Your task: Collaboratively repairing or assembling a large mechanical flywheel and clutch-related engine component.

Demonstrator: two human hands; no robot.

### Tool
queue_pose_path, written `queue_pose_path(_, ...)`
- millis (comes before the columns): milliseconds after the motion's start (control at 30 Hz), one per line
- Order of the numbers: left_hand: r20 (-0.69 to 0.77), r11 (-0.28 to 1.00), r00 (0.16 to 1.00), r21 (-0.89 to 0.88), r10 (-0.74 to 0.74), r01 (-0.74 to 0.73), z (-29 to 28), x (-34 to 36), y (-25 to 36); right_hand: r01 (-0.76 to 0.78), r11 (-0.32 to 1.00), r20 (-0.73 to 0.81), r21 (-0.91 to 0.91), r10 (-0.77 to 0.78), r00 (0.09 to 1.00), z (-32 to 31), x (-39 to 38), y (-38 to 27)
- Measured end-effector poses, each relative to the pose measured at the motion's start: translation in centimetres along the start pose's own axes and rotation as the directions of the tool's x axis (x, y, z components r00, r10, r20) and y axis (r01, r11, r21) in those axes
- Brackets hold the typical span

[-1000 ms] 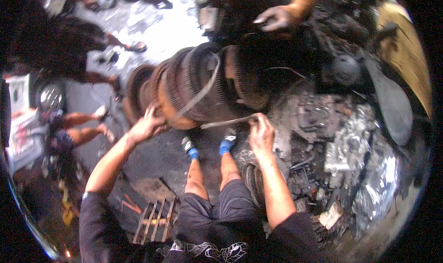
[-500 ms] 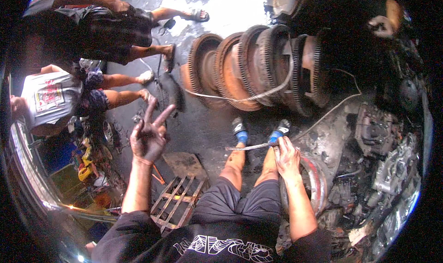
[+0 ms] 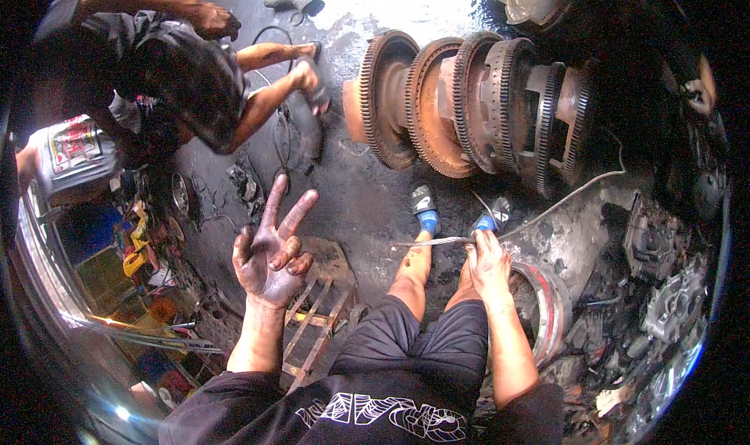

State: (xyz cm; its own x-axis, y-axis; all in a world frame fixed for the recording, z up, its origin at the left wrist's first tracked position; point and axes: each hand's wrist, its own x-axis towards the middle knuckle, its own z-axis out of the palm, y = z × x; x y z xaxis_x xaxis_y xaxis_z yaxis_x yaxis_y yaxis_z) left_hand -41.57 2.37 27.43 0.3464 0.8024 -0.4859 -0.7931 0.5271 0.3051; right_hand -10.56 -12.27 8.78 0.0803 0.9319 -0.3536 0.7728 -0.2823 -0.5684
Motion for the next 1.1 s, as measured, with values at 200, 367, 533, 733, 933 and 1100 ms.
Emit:
queue_pose_path(200,-0.03,0.997,0.999,-0.079,0.019,-0.022,-0.2,0.1,-0.5,-0.005,1.0,0.034,-0.016,0.006,0.999,0.2,0.3,0.3)
queue_pose_path(367,-0.029,0.987,0.999,-0.155,0.029,-0.033,-0.4,-0.3,-0.7,-0.034,0.999,0.127,-0.023,0.037,0.991,-1.1,0.8,-0.9)
queue_pose_path(533,-0.038,0.973,0.998,-0.227,0.043,-0.051,-0.3,-0.4,-1.4,-0.061,0.997,0.157,-0.048,0.068,0.985,-1.5,0.4,-0.3)
queue_pose_path(733,-0.045,0.97,0.997,-0.232,0.064,-0.072,0.2,-0.6,-1.5,-0.104,0.995,0.221,-0.009,0.103,0.97,-1.8,1.1,-0.9)
queue_pose_path(933,-0.04,0.962,0.996,-0.258,0.078,-0.085,-0.4,-0.4,-2.5,0.064,0.997,0.018,-0.035,-0.064,0.998,-1.3,0.5,0.3)
queue_pose_path(1100,-0.042,0.961,0.996,-0.264,0.08,-0.088,-0.8,-0.4,-3.0,-0.109,0.993,0.243,-0.044,0.117,0.963,-2.3,0.6,0.3)
